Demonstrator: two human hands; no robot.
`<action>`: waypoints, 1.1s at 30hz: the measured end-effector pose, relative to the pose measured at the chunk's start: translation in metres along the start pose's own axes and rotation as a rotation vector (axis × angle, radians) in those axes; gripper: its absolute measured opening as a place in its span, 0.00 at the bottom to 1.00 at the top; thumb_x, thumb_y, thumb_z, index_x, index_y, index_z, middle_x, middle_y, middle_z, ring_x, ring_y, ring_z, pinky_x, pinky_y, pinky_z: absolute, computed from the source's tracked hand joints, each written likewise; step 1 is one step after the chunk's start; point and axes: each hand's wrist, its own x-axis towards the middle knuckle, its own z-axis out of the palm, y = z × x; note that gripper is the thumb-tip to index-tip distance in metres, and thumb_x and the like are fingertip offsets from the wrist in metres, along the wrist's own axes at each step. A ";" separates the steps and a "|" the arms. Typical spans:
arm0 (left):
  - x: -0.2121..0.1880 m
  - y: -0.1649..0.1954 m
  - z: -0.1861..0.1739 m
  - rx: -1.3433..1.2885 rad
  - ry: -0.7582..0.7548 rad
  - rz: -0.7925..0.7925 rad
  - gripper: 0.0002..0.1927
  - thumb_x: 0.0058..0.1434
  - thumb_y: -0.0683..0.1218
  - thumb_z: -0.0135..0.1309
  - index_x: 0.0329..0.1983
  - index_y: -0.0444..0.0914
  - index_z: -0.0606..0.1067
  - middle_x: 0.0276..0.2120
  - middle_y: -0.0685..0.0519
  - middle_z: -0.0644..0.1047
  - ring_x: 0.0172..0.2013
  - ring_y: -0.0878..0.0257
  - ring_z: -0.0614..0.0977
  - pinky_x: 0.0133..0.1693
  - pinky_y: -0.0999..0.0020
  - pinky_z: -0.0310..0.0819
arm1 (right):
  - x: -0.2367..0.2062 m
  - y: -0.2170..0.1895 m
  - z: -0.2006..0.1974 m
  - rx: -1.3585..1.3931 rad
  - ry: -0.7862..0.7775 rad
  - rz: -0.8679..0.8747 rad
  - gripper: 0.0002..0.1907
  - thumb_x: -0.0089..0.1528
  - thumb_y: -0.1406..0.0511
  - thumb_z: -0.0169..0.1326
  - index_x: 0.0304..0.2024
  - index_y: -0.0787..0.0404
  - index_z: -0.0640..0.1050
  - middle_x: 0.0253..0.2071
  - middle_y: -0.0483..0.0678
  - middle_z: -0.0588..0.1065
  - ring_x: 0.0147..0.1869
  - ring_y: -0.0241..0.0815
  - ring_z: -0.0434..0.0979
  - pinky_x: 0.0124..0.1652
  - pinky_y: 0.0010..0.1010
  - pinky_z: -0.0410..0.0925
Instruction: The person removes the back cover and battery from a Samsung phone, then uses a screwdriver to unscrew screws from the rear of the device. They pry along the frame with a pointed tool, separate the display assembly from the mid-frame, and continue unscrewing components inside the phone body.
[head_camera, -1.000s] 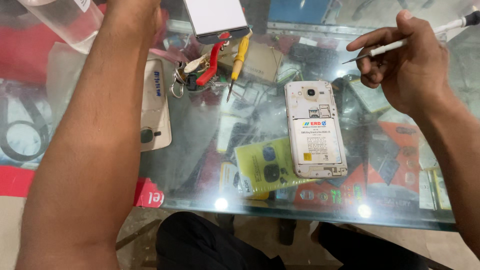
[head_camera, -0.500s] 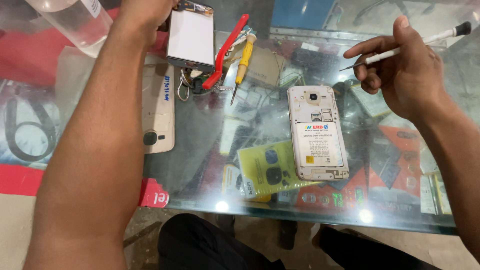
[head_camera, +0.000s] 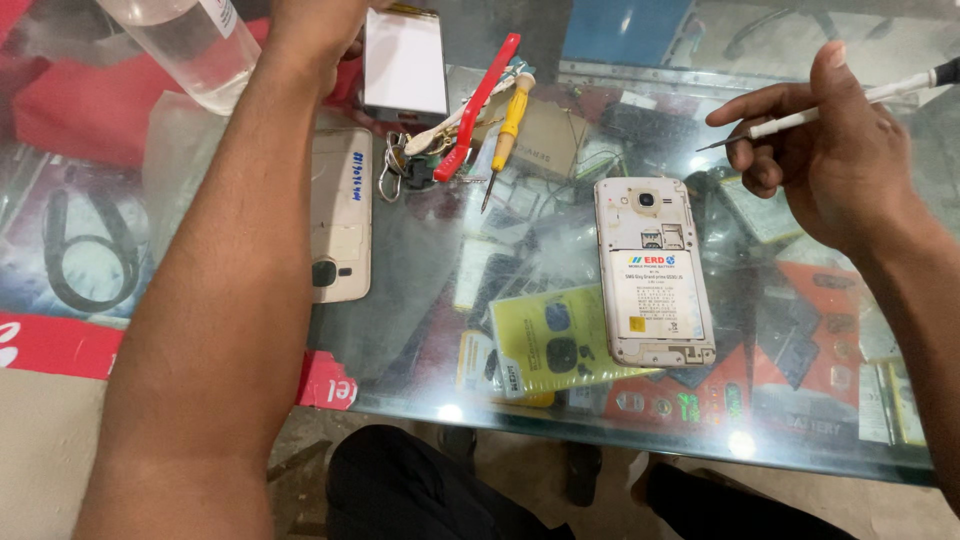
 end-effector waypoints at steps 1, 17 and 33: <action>0.000 0.001 0.001 -0.068 -0.050 -0.048 0.12 0.56 0.46 0.66 0.35 0.32 0.78 0.29 0.49 0.80 0.30 0.57 0.84 0.31 0.54 0.80 | 0.000 0.000 0.000 0.005 -0.002 -0.002 0.49 0.74 0.35 0.32 0.51 0.77 0.77 0.26 0.53 0.70 0.28 0.38 0.60 0.30 0.31 0.60; -0.006 0.004 -0.012 -0.246 -0.092 -0.347 0.09 0.54 0.38 0.63 0.37 0.33 0.76 0.31 0.49 0.80 0.30 0.58 0.83 0.33 0.58 0.79 | -0.001 0.005 0.000 -0.119 0.006 -0.034 0.50 0.76 0.36 0.28 0.53 0.79 0.75 0.27 0.57 0.69 0.29 0.39 0.61 0.30 0.33 0.60; -0.052 -0.013 -0.050 -0.584 -0.051 -0.150 0.11 0.53 0.31 0.61 0.38 0.33 0.75 0.32 0.49 0.79 0.32 0.61 0.82 0.35 0.65 0.79 | 0.003 0.024 -0.009 -0.041 -0.035 -0.040 0.49 0.81 0.39 0.24 0.54 0.82 0.73 0.28 0.58 0.69 0.28 0.39 0.60 0.32 0.34 0.57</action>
